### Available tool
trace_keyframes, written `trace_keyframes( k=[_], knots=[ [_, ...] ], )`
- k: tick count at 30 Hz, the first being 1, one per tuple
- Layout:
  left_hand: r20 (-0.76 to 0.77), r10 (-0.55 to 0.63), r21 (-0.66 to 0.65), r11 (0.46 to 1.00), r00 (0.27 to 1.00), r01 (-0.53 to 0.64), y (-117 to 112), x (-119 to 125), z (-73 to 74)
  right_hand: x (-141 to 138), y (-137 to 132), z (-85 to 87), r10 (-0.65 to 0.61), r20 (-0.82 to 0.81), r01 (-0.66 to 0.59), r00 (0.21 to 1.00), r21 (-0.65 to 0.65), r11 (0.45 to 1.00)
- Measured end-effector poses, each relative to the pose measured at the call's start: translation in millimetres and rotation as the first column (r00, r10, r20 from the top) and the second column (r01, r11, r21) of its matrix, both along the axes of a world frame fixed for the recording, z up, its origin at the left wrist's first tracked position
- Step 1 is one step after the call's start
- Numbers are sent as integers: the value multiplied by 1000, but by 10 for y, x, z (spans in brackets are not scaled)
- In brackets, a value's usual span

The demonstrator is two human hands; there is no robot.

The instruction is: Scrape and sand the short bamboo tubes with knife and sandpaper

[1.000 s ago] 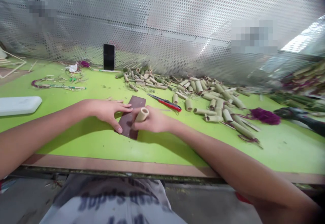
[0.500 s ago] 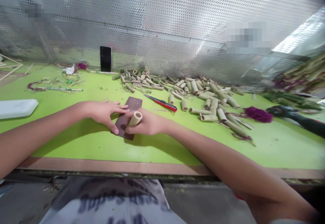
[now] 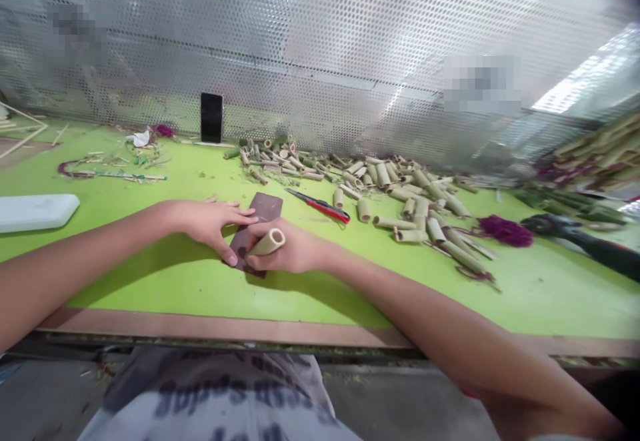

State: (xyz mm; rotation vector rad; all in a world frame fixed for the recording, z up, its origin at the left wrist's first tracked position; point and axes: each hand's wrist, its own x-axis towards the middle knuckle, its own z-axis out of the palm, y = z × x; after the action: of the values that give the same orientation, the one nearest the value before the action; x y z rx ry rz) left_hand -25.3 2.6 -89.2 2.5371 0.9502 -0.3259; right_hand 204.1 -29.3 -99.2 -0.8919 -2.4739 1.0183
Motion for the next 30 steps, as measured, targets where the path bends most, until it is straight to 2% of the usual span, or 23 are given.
trace_keyframes(
  k=[4, 6, 8, 9, 11, 13, 15, 17, 20, 22, 26, 30],
  knots=[
    [29, 6, 7, 1000, 1000, -6, 6, -2, -9, -17, -25, 26, -261, 62, 256, 963, 86, 963],
    [29, 0, 7, 1000, 1000, 0, 5, -3, -12, -50, -70, 38, -179, 15, 178, 984, 44, 983],
    [14, 1, 12, 1000, 1000, -1, -2, -2, -10, -64, -118, 50, -21, -14, 20, 1000, -95, 995],
    [6, 0, 22, 1000, 1000, 0, -9, -1, -8, -53, -128, 55, 12, -13, -14, 1000, -171, 985],
    [11, -8, 60, 998, 1000, 7, -25, 8, -1, 6, -104, 59, -50, -14, 44, 999, -291, 956],
    [69, -6, 111, 994, 998, -2, -45, 23, 7, 86, -24, 49, -205, -108, 149, 973, -383, 912],
    [196, 29, 160, 985, 980, -61, -67, 46, 11, 145, 70, 26, -357, -272, 193, 894, -486, 853],
    [368, 70, 209, 965, 927, -156, -93, 74, 8, 153, 135, -5, -451, -384, 165, 806, -586, 794],
    [604, 38, 264, 933, 796, -246, -141, 126, -14, 89, 132, -44, -471, -452, 85, 758, -647, 757],
    [682, -35, 292, 929, 730, -228, -177, 162, -40, 38, 86, -59, -448, -473, 44, 759, -649, 760],
    [688, -172, 411, 893, 705, -182, -219, 209, -107, 13, 22, -58, -452, -469, 27, 759, -670, 742],
    [678, -227, 524, 817, 699, -243, -199, 193, -157, 86, 65, -29, -497, -492, 30, 715, -688, 725]
  ],
)
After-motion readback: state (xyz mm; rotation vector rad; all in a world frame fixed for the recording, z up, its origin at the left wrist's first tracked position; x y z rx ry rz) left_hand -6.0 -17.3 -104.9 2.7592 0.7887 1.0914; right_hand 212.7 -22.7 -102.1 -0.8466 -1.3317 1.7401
